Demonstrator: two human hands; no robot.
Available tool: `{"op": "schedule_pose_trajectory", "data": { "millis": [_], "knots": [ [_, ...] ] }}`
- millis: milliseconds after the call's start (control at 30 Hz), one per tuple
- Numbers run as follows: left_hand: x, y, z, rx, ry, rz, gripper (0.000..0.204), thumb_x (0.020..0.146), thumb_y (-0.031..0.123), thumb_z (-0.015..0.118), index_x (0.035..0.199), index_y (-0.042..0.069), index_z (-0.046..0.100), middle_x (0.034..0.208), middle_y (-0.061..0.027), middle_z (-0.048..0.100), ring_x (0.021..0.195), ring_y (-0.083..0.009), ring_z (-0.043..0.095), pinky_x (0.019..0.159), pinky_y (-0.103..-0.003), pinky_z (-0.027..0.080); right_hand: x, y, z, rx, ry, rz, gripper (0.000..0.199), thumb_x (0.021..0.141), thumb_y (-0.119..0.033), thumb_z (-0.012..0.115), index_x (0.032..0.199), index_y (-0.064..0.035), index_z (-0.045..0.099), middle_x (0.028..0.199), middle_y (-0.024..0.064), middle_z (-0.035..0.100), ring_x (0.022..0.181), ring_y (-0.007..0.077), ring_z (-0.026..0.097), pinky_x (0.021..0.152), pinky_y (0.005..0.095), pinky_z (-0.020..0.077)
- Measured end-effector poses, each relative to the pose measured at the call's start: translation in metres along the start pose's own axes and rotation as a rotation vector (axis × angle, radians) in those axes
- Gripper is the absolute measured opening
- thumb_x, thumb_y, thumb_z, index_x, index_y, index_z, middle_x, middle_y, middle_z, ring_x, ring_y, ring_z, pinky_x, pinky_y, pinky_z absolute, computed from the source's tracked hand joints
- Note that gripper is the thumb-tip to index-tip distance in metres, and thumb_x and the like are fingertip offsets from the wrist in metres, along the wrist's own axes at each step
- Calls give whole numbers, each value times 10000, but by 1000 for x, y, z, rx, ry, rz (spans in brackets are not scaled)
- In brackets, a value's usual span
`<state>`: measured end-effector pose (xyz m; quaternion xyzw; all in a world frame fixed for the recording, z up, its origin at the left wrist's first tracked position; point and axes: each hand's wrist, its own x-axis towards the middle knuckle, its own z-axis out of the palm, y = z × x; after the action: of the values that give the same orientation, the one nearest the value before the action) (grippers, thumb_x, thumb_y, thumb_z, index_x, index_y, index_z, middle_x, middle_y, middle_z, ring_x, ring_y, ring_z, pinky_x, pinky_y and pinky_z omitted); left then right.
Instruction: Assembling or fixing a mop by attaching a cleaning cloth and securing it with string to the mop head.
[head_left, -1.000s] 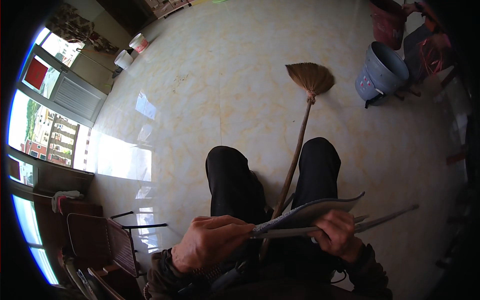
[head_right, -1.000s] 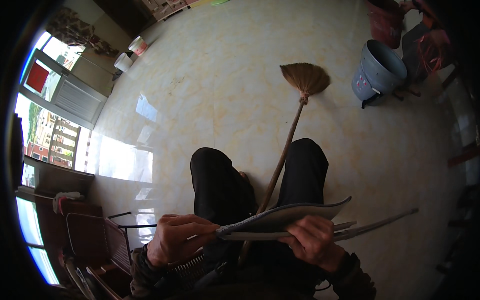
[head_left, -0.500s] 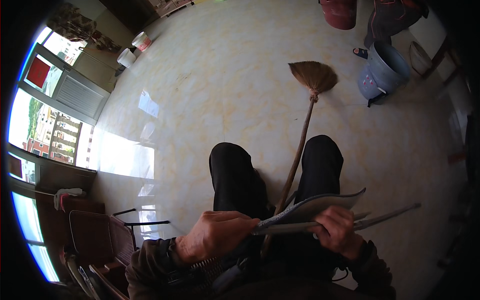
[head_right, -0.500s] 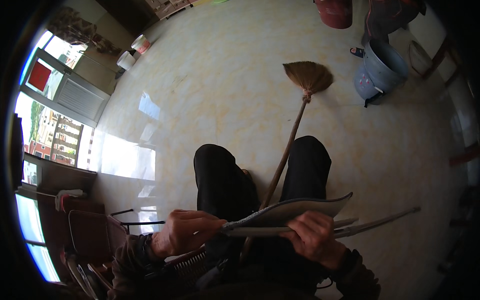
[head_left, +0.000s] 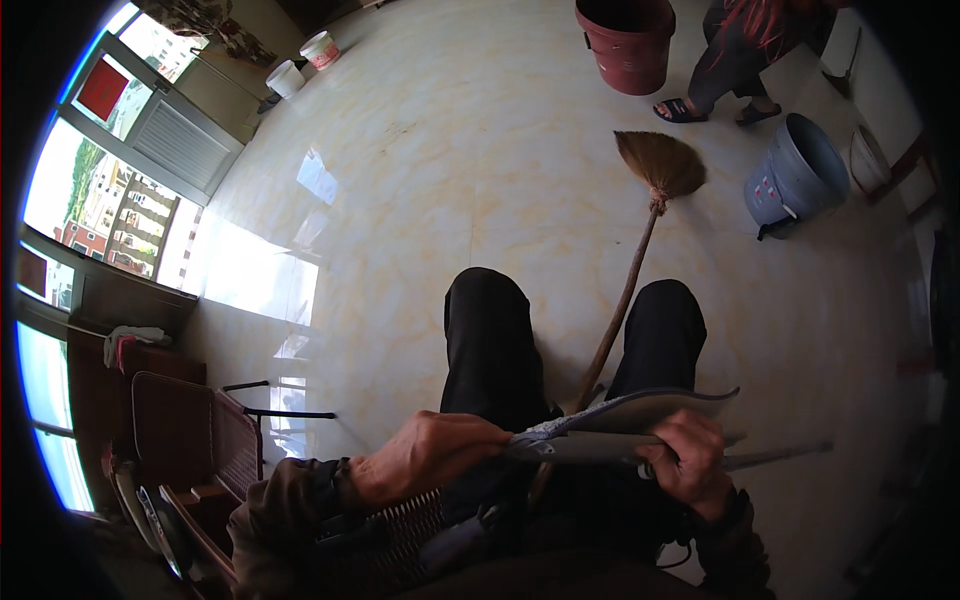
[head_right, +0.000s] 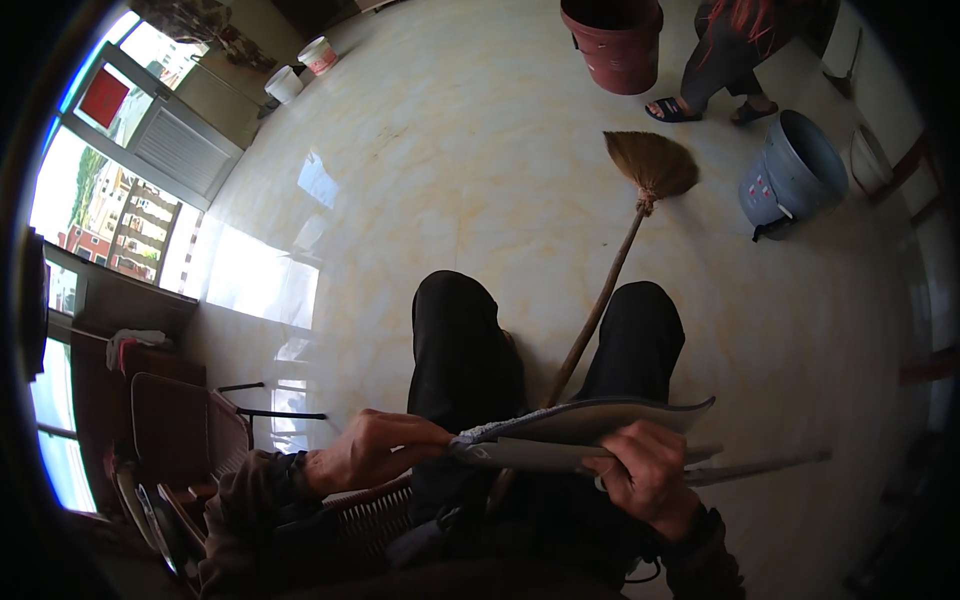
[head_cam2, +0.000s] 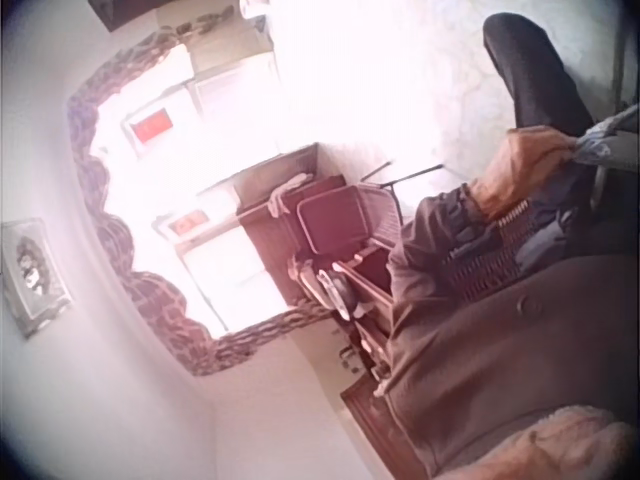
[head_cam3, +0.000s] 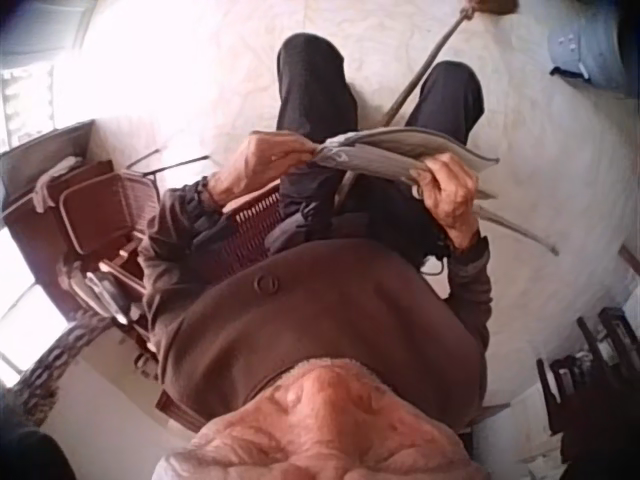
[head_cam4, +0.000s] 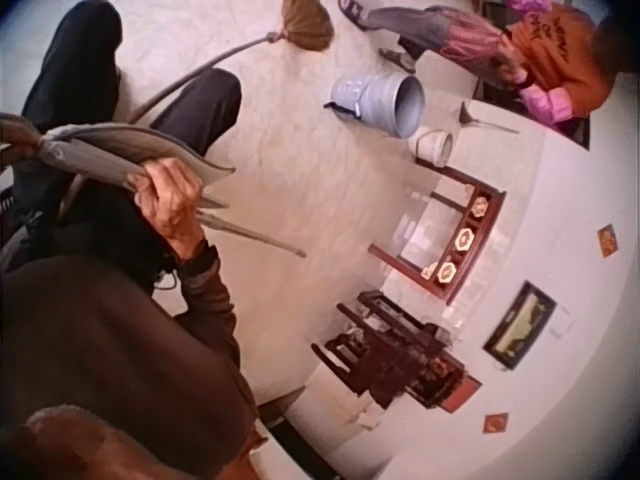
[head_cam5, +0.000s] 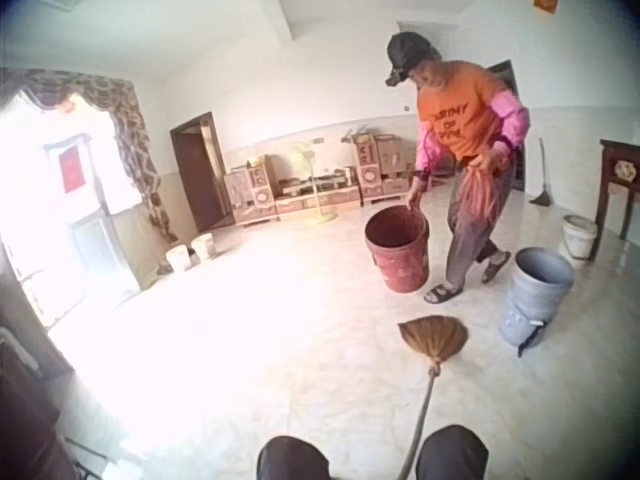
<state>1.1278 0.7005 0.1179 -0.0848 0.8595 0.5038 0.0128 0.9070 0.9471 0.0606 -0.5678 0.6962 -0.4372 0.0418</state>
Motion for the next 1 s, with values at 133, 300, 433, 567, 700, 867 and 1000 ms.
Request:
{"op": "schedule_pose_trajectory", "data": {
  "millis": [133, 300, 433, 567, 700, 867, 1000],
  "knots": [
    [-3, -3, 10, -2, 57, 41, 215, 870, -2, 658, 1083, -29, 678, 1011, -188, 701, 898, -328, 706, 768, -371, 575, 2, -1, 0, -15, -14, -5, 171, 738, -114, 780, 787, -20, 646, 697, 78, 611, 620, 251, 613, 557, 368, 485],
    [-2, -3, 14, 22, 96, 110, 225, 860, -15, 654, 1084, -24, 672, 1008, -185, 699, 889, -332, 705, 751, -374, 581, 4, -1, -2, -4, -23, 22, 164, 734, -104, 775, 789, -16, 647, 694, 85, 609, 615, 261, 614, 557, 368, 484],
    [1, -5, 21, 35, 85, 110, 202, 853, -26, 649, 1054, -22, 668, 989, -186, 694, 861, -335, 704, 727, -380, 580, 3, 1, -4, -10, -33, 53, 163, 752, -113, 769, 798, -16, 647, 698, 94, 610, 615, 268, 614, 558, 370, 484],
    [-7, -6, 26, 30, 141, 107, 174, 850, -22, 652, 1023, -34, 659, 976, -186, 688, 849, -347, 699, 713, -380, 574, 3, 3, 3, 33, -46, 42, 176, 780, -145, 769, 793, -19, 647, 700, 96, 612, 616, 269, 618, 558, 373, 485],
    [6, 4, 15, 57, 74, 52, 243, 864, 15, 665, 1100, -44, 650, 995, -188, 689, 865, -340, 700, 730, -372, 575, 7, 6, 0, 35, -42, 35, 201, 785, -173, 777, 785, -21, 646, 695, 93, 615, 620, 261, 622, 559, 367, 489],
    [15, 23, 8, 72, 157, 43, 288, 887, 75, 680, 1150, -37, 650, 1006, -185, 693, 860, -317, 707, 732, -354, 589, 5, 7, 2, 14, -12, 31, 212, 776, -181, 784, 779, -21, 644, 689, 85, 612, 616, 250, 622, 555, 362, 495],
    [15, 24, 12, 99, 188, 59, 234, 890, 63, 676, 1101, -37, 673, 962, -170, 704, 840, -303, 713, 712, -341, 590, 5, 3, -1, -1, -20, 5, 212, 763, -173, 789, 773, -21, 642, 685, 79, 604, 612, 243, 618, 545, 364, 495]
  ]
}}
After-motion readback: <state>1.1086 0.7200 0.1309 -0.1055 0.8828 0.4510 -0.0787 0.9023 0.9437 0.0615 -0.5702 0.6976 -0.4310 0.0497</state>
